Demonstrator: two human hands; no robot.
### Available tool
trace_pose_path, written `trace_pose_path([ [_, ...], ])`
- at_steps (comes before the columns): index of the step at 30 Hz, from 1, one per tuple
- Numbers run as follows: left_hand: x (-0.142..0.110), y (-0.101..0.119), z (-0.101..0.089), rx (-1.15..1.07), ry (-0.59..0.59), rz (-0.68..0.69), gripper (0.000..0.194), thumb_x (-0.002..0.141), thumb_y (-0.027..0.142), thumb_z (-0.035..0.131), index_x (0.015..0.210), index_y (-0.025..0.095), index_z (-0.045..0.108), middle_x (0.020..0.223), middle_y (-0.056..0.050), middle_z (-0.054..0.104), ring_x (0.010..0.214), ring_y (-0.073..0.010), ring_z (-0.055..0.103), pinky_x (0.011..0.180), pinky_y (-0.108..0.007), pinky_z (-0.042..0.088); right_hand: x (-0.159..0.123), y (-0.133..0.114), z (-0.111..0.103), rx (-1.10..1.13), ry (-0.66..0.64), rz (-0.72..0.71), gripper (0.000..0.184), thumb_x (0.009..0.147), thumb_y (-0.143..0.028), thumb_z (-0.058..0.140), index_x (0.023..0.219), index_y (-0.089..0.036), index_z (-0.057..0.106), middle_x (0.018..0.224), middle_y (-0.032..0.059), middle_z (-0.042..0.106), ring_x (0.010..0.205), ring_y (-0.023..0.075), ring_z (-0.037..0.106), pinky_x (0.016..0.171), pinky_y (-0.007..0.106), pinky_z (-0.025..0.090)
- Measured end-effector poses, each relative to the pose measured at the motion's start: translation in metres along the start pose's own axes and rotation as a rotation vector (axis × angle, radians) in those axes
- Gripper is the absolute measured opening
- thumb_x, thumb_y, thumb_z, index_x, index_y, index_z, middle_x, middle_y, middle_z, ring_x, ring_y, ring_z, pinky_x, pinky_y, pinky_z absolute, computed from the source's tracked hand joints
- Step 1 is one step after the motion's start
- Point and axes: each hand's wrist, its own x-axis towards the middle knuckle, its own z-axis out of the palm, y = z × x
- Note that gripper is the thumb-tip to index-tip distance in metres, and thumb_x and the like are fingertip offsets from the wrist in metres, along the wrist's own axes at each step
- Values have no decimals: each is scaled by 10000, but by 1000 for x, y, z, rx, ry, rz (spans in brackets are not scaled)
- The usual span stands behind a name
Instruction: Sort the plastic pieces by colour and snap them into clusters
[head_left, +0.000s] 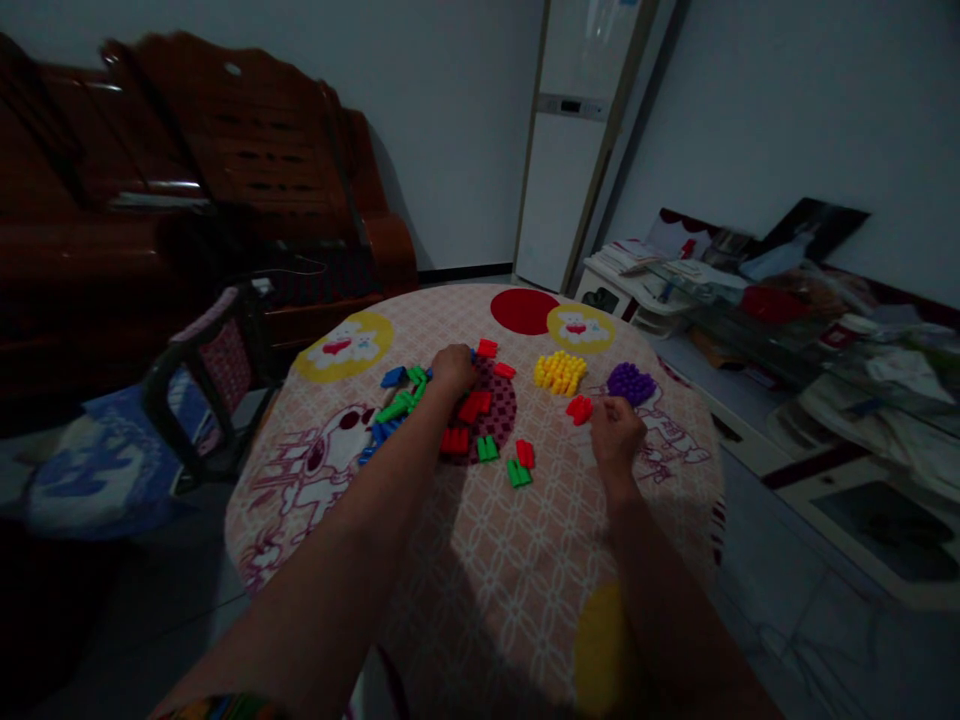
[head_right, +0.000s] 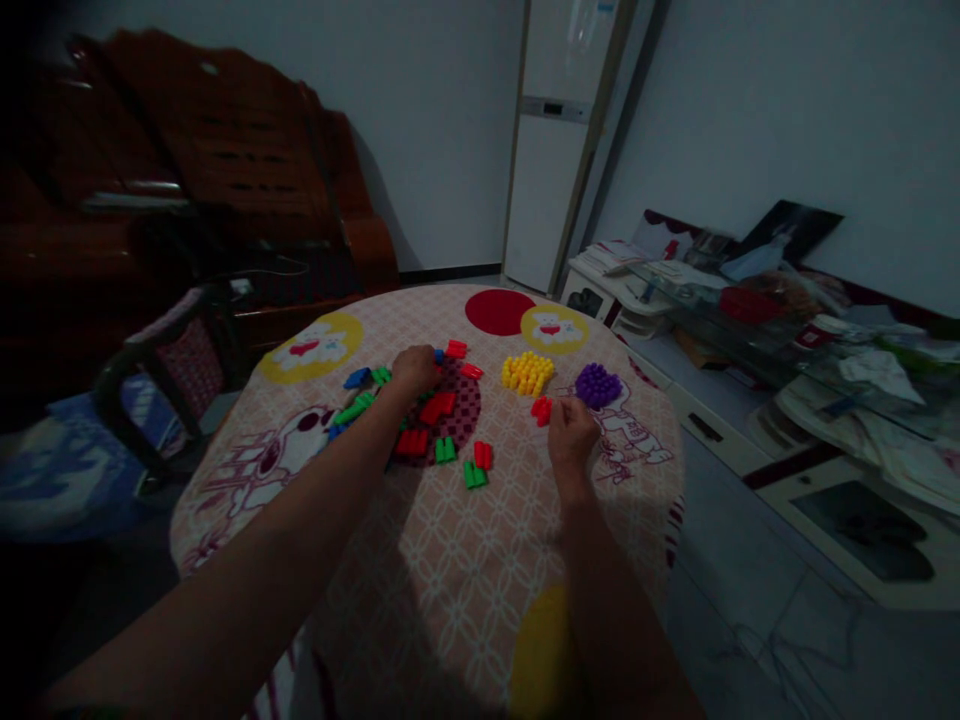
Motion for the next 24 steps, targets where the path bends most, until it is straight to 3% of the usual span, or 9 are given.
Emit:
trace_pose_path([
  [3,-8,4,-12,-26,81,-9,342,806,195,604,1123,101,689,1129,-186,707,1072,-320,651,868,-352,512,6,11,-1,67,57,105,260,821,-430,587,760,-182,638,609,0,636,563,158,600,560,257,466],
  [6,-24,21,-14,-242,146,137,336,797,167,597,1115,120,697,1089,-133,732,1008,-256,672,866,-317,513,10,16,0,118,73,192,282,818,-459,593,791,-182,637,590,-11,618,516,153,582,502,249,453],
  [9,-43,51,-1,-490,69,351,362,736,106,614,1083,129,713,1029,-82,748,898,-190,679,802,-266,518,10,15,1,145,57,210,267,800,-453,610,758,-189,625,562,-26,594,469,137,546,462,236,424],
  [12,-58,79,21,-594,-28,480,358,675,52,602,992,148,739,903,-37,749,801,-164,663,741,-251,512,8,14,3,181,29,230,251,780,-441,616,734,-194,615,533,-36,571,440,130,516,437,231,395],
  [17,-67,97,46,-745,-75,443,307,690,67,576,924,150,756,837,-31,740,759,-160,648,703,-250,502,9,19,3,150,-7,309,245,778,-420,582,776,-184,647,530,-39,579,417,135,523,415,231,379],
  [24,-65,105,49,-767,-64,504,299,662,58,572,885,155,746,858,-24,727,806,-159,644,748,-250,505,11,23,4,96,-63,281,271,792,-437,541,757,-190,646,539,-36,589,429,140,540,439,237,401],
])
